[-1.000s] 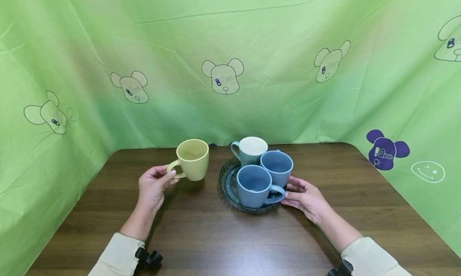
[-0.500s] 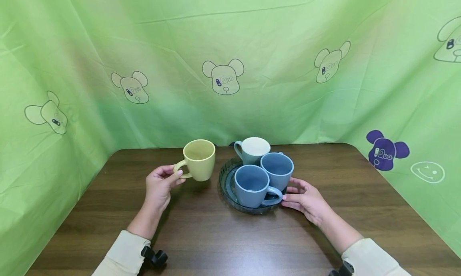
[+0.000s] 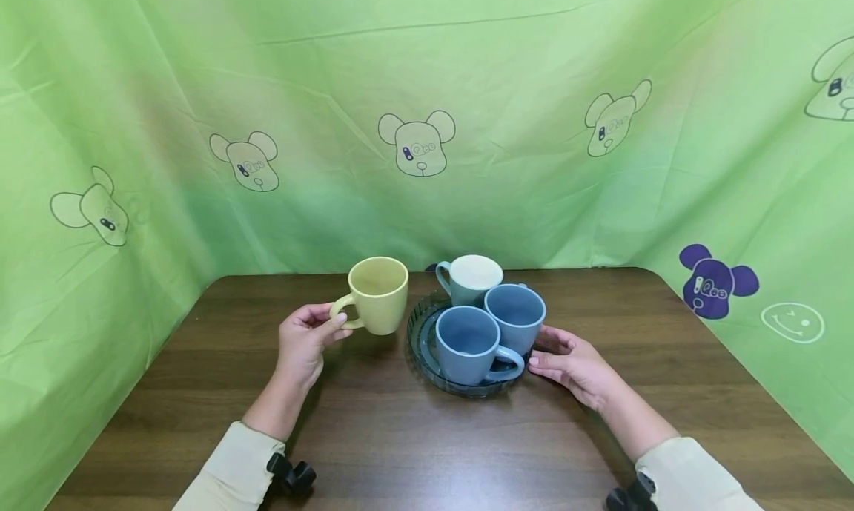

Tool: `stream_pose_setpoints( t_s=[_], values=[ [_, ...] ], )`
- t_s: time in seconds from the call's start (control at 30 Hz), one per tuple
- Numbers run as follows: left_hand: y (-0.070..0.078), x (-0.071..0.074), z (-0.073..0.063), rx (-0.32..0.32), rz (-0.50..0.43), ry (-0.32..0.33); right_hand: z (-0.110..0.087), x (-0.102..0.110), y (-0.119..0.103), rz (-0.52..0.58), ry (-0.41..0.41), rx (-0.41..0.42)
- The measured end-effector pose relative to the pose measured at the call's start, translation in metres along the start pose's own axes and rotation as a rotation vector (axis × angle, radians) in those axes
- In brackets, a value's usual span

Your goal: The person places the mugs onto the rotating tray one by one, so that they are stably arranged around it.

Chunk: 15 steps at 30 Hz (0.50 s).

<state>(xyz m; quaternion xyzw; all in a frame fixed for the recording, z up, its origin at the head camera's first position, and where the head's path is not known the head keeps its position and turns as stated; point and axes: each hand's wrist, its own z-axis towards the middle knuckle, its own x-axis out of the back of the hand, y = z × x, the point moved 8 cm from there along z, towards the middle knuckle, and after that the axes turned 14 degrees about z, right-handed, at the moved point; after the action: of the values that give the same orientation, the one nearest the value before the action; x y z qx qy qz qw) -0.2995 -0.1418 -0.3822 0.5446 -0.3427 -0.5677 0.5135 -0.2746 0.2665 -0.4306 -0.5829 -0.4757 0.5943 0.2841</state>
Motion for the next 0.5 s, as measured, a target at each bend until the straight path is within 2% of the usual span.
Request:
stream_pose_setpoints(
  t_s=[0.1, 0.5],
  values=[
    [-0.0003, -0.0028, -0.0005, -0.002, -0.002, -0.010, 0.0033, 0.0030, -0.0015, 0.021, -0.037, -0.001],
    [-0.0029, -0.0096, 0.0001, 0.004, 0.010, -0.017, 0.0105, 0.0070, 0.0025, 0.069, -0.098, -0.028]
  ],
)
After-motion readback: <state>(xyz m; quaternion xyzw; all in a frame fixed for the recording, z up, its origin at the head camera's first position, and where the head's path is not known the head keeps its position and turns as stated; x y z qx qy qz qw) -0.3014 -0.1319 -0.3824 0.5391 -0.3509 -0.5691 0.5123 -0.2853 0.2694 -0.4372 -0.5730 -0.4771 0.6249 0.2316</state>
